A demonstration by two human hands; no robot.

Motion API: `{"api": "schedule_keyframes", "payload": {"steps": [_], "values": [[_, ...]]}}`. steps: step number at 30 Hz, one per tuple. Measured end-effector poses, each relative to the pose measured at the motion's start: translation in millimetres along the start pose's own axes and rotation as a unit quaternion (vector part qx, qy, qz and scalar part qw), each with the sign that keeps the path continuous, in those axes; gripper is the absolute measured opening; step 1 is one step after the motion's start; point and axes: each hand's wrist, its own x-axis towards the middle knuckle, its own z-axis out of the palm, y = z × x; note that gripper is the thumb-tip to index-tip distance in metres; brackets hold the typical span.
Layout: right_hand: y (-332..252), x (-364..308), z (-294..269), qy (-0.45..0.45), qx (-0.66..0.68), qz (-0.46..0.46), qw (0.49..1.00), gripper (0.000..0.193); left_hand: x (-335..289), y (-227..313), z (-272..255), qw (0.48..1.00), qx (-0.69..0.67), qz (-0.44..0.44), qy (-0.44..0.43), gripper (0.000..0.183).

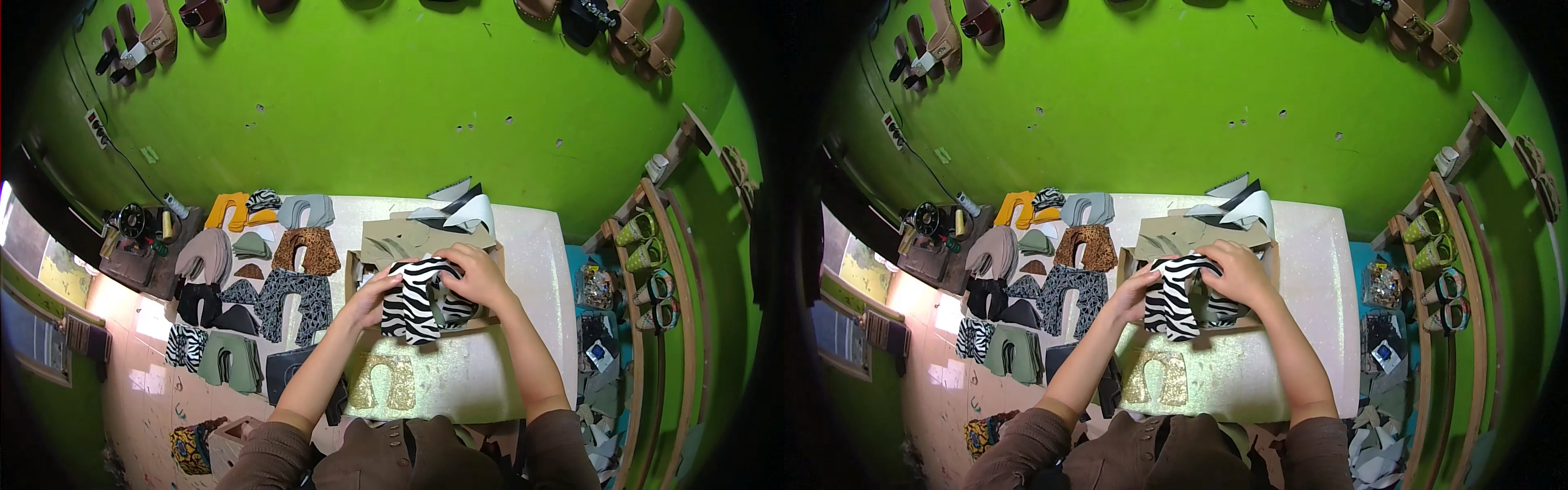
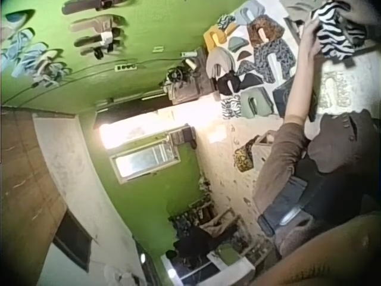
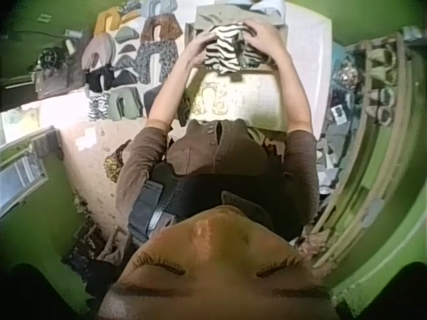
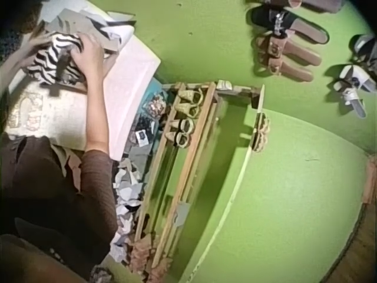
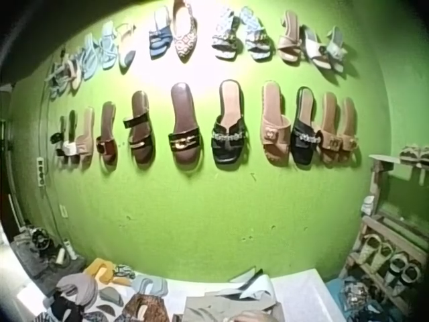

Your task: Sorting and organizing patterned fabric shoe components from a box onto a workstation table.

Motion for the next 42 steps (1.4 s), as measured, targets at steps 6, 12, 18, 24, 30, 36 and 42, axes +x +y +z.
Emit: {"api": "schedule_keyframes", "payload": {"steps": [6,12,18,24,30,36,42], "values": [[-11.5,-8.4,14.8,0.021,-0.066,0.056,0.996,0.033,-1.4,-4.2,9.0,0.999,0.036,0.007,0.009,0.047],[-9.1,-14.9,16.7,0.004,-0.050,0.018,0.999,0.037,-0.7,-6.7,5.7,0.992,0.098,-0.027,0.078,0.032],[14.1,-22.1,21.5,-0.057,0.131,0.018,0.990,0.032,-1.3,-3.0,15.8,0.974,0.217,-0.041,0.052,0.027],[18.8,-28.0,30.8,-0.220,0.387,0.294,0.846,0.019,-13.6,6.5,2.3,0.958,0.276,-0.037,0.067,0.025],[-2.1,-27.6,66.6,-0.163,0.508,0.301,0.791,0.024,-38.1,13.7,-19.3,0.970,0.215,-0.028,0.110,0.030],[-50.4,-13.1,116.9,-0.110,0.633,0.355,0.679,0.030,-83.9,37.8,-57.4,0.982,0.120,0.002,0.147,0.038],[-93.6,-12.7,203.1,-0.086,0.757,0.397,0.512,0.036,-142.0,63.5,-112.5,0.980,0.061,0.007,0.190,0.037]]}}
